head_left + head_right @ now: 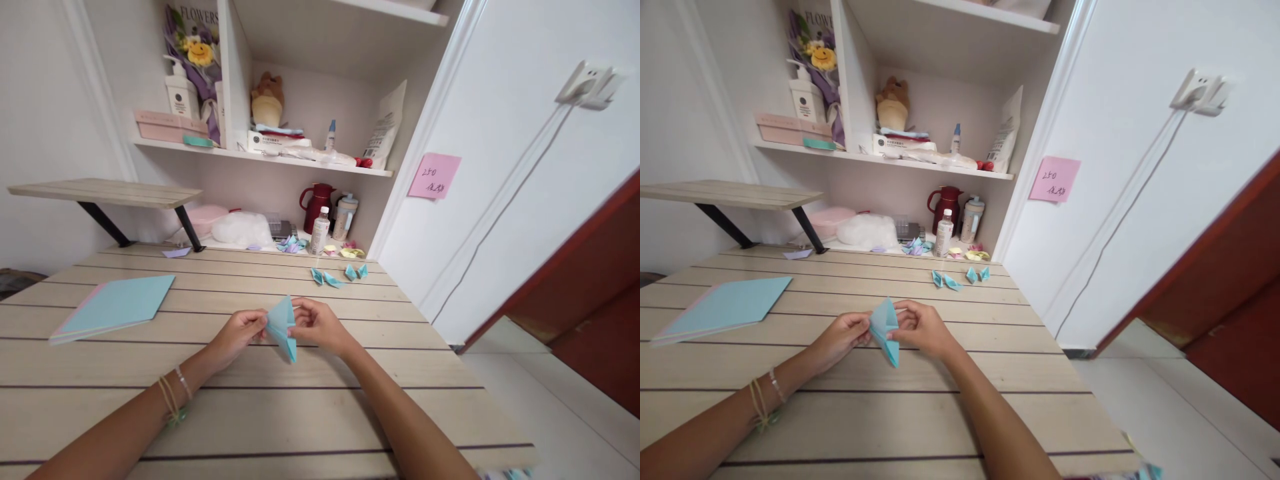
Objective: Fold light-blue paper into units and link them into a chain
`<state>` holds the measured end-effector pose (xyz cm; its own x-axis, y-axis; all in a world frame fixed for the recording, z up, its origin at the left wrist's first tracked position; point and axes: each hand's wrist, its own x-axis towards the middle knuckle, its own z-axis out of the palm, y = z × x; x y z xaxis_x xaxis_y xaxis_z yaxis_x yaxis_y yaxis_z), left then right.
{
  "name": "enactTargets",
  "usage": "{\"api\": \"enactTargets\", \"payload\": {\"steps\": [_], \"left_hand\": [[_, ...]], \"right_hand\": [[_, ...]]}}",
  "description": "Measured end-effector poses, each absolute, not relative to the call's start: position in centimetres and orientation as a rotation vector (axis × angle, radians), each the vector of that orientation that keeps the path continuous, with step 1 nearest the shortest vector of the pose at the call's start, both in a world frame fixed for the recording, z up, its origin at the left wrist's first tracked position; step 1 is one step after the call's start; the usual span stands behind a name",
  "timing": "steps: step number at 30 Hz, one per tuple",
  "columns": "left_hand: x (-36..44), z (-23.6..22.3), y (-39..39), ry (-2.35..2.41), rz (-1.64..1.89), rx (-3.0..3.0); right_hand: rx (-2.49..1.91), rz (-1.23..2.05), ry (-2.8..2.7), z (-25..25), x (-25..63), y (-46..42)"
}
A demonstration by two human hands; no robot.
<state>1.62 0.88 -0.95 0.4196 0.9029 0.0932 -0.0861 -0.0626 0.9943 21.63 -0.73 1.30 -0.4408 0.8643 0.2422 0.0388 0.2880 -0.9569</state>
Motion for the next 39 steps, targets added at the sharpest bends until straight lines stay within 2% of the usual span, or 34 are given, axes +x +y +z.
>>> {"api": "enactTargets", "payload": {"steps": [3,10,19,24,31,39], "left_hand": [[2.0,-0.7,0.5,0.775,0.95,1.306],[2.2,0.3,0.0,0.796,0.924,1.062],[2.0,0.4,-0.5,0.819,0.71,1.073],[1.8,0.7,-0.4,0.867,0.729,1.057],[1.3,0.8,0.2,0.895,0.843,1.136],[1.1,0.1,0.5,0.952,0.869,1.253]], "right_hand": [[-0.8,1.21,-1.789,1.3,21.2,-1.1],[-1.058,0.445,-1.906,0.9,20.6,-1.5],[-1.08,0.372,-1.959,0.6,20.2,-2.1],[-0.902,0.547,-1.95,1.0,20.5,-1.9],[-0.903,1.291,-1.808,1.5,22.2,-1.0],[-0.867,1.465,-1.701,1.8,21.9,-1.2]]}}
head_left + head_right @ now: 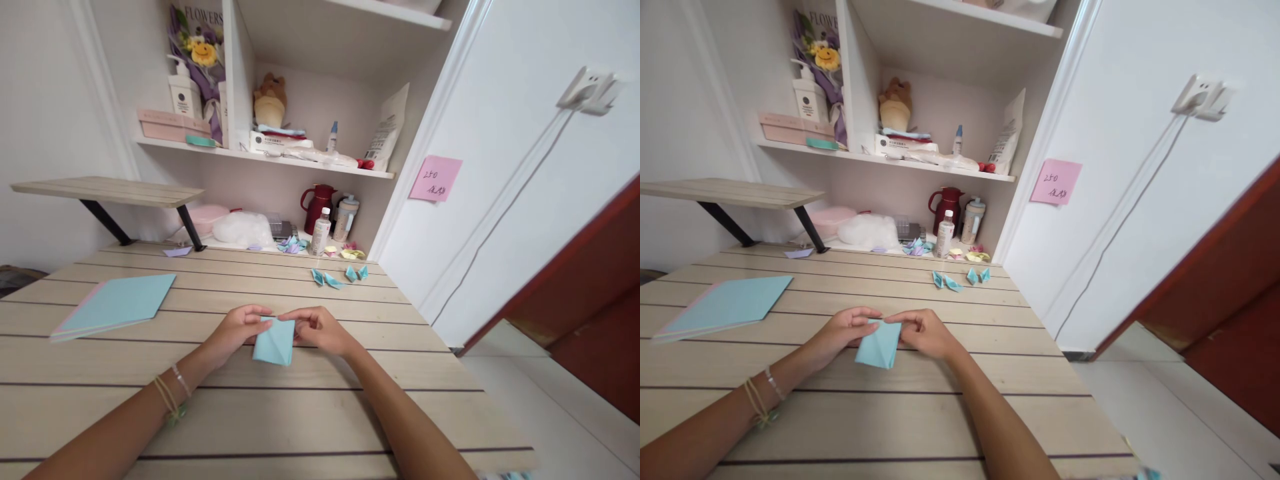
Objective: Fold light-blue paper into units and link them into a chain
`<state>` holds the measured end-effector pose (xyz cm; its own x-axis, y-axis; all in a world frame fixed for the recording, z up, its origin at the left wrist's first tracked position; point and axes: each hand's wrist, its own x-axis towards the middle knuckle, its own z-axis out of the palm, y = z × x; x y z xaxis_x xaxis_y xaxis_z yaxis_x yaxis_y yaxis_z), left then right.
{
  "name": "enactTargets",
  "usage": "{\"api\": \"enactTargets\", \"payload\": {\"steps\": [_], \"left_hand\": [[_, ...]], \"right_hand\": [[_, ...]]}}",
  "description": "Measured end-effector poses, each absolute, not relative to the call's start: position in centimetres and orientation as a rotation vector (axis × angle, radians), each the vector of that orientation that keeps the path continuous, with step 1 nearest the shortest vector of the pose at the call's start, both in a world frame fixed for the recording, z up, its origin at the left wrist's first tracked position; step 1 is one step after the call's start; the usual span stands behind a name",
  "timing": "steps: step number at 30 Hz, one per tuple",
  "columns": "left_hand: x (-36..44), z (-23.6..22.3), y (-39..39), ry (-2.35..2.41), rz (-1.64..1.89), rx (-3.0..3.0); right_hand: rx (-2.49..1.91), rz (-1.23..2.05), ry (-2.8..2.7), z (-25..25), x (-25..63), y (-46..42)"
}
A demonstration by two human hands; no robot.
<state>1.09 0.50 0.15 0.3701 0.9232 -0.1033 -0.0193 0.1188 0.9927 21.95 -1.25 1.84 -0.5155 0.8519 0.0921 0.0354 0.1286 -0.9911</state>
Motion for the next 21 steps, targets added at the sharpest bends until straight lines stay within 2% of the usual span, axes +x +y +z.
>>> {"api": "enactTargets", "payload": {"steps": [3,11,21], "left_hand": [[1.1,0.0,0.7,1.003,0.865,1.333],[1.6,0.2,0.7,1.078,0.856,1.286],[1.8,-1.0,1.0,1.037,0.794,1.482]], "right_hand": [[-0.87,1.503,-1.608,1.4,21.5,-1.2],[-0.962,1.335,-1.423,-1.2,20.8,0.1],[-1.116,1.19,-1.583,-0.9,20.4,-0.3]]}}
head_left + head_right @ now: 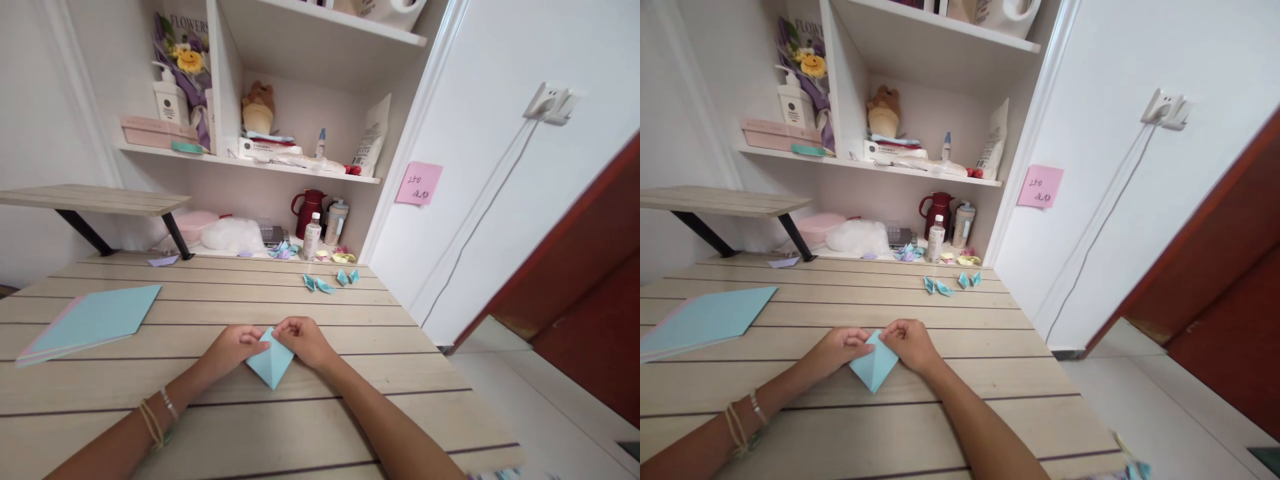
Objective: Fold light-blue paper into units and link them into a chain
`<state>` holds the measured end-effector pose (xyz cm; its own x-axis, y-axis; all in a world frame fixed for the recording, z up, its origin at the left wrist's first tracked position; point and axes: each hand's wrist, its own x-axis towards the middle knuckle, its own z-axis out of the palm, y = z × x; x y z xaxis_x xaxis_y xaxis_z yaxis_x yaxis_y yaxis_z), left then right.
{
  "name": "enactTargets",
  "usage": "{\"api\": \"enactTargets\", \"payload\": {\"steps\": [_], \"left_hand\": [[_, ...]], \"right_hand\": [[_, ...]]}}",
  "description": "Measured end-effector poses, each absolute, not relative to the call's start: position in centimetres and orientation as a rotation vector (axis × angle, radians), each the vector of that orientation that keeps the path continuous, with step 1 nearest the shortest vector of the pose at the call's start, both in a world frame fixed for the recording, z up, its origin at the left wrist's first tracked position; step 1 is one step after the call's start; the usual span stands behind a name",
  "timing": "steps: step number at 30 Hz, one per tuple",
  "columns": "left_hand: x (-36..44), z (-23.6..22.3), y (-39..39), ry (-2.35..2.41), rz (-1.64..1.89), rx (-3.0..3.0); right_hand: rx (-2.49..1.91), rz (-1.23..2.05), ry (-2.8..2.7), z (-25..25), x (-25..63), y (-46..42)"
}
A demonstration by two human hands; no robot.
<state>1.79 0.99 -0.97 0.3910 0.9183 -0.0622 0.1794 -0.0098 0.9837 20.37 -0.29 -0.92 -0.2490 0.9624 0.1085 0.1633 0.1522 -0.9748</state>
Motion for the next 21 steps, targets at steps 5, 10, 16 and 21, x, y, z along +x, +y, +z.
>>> {"api": "enactTargets", "payload": {"steps": [5,10,16,21], "left_hand": [[1.9,-0.2,0.8,1.058,0.838,1.442],[1.7,0.4,0.8,1.022,1.064,1.322],[1.7,1.3,0.5,0.931,1.123,1.374],[1.6,1.0,0.6,0.815,0.949,1.309]], "right_hand": [[-1.074,1.141,-1.528,-0.1,20.6,-0.4],[-0.878,1.25,-1.658,1.0,21.4,-0.7],[-0.867,1.382,-1.658,0.8,22.1,-0.3],[-0.806,1.433,-1.556,1.0,22.3,-0.1]]}}
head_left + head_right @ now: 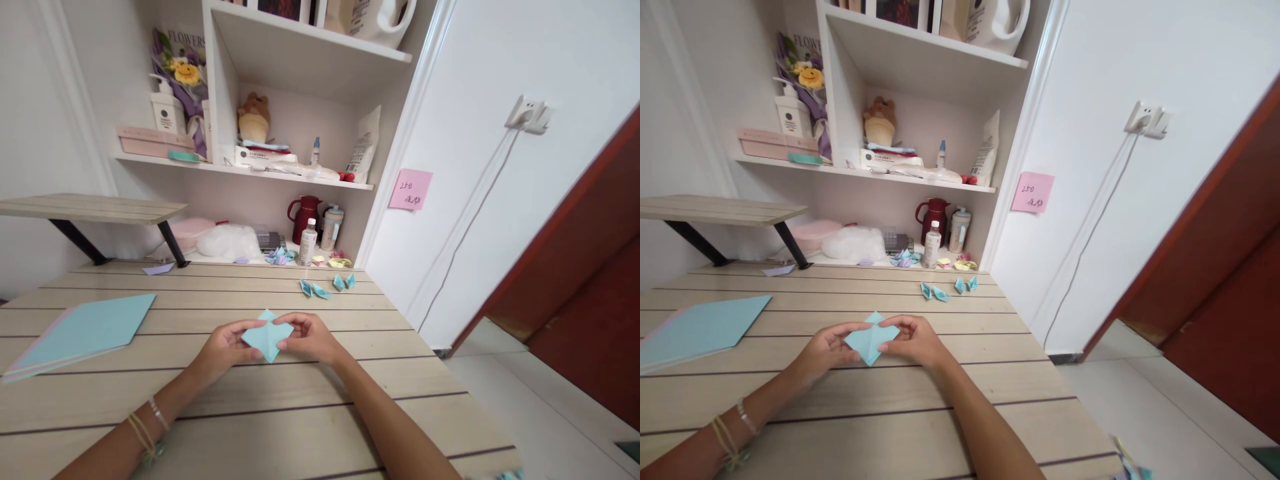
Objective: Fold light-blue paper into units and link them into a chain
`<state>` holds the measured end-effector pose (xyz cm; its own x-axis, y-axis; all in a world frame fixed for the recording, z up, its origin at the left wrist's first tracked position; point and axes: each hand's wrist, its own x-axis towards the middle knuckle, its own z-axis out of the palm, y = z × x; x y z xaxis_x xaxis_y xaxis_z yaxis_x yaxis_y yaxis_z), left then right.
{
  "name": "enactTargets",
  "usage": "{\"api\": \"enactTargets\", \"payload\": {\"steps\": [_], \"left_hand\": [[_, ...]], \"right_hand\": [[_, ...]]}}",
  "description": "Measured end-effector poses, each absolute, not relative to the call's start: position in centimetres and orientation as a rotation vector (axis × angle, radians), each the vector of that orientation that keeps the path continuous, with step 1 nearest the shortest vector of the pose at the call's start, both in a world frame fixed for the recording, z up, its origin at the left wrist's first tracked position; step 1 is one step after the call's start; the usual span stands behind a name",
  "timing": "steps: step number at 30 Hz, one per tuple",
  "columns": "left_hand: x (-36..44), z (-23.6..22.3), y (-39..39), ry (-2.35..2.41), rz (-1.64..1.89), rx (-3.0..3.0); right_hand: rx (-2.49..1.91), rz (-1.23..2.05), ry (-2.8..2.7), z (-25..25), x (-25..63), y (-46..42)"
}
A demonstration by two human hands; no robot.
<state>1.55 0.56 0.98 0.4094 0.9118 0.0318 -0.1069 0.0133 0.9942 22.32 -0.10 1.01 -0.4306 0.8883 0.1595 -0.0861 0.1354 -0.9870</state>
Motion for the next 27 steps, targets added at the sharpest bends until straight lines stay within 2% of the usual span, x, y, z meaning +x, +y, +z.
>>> {"api": "enactTargets", "payload": {"steps": [27], "left_hand": [[1.61,1.14,-0.07,0.896,1.071,1.492]], "right_hand": [[-0.821,1.251,-1.712,0.58,21.6,-0.56]]}}
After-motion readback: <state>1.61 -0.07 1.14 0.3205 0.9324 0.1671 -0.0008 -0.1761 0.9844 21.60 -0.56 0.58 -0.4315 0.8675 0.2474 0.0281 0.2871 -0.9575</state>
